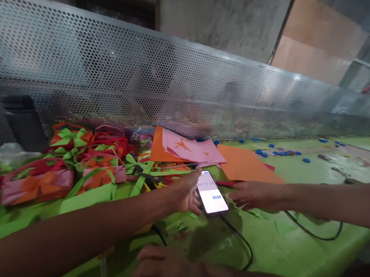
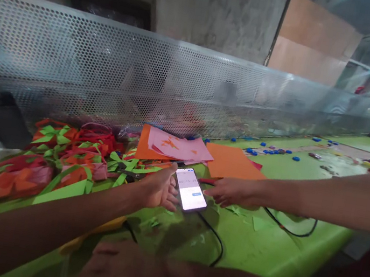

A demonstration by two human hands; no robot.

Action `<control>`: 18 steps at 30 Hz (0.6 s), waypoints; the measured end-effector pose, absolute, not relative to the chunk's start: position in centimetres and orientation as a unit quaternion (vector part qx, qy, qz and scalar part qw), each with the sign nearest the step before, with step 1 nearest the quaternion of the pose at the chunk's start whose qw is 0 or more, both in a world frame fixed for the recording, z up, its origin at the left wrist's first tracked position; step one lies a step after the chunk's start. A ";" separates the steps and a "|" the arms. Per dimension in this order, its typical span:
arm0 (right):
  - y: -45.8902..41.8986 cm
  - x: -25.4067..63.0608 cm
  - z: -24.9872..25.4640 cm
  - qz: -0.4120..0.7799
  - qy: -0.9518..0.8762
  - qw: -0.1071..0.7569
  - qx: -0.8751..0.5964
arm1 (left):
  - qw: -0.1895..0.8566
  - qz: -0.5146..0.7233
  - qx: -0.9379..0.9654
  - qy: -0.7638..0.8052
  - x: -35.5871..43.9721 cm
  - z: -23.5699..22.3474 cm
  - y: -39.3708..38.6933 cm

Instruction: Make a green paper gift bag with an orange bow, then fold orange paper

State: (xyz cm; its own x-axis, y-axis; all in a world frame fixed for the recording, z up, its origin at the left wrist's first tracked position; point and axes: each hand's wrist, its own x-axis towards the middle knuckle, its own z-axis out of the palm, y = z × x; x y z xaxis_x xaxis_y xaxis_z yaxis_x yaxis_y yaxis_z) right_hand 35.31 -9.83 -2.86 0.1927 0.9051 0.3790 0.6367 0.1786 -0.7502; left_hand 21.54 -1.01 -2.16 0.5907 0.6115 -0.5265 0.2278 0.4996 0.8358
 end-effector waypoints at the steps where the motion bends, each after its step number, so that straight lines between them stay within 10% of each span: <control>1: -10.4 32.6 -3.8 0.142 -0.660 0.450 -0.585 | 0.742 0.140 0.490 0.435 21.1 -2.0 -1.2; 6: -10.9 22.4 -8.4 -0.039 -0.919 0.354 -0.168 | 0.708 0.220 0.524 0.419 16.9 -0.6 -2.2; 10: -10.6 20.8 -8.4 -0.091 -0.900 0.336 -0.263 | 0.668 0.308 0.540 0.408 11.0 0.3 -2.8; 18: -10.1 19.1 -4.1 0.164 -0.788 0.368 -0.466 | 0.460 0.516 0.548 0.471 -0.2 -2.3 -1.4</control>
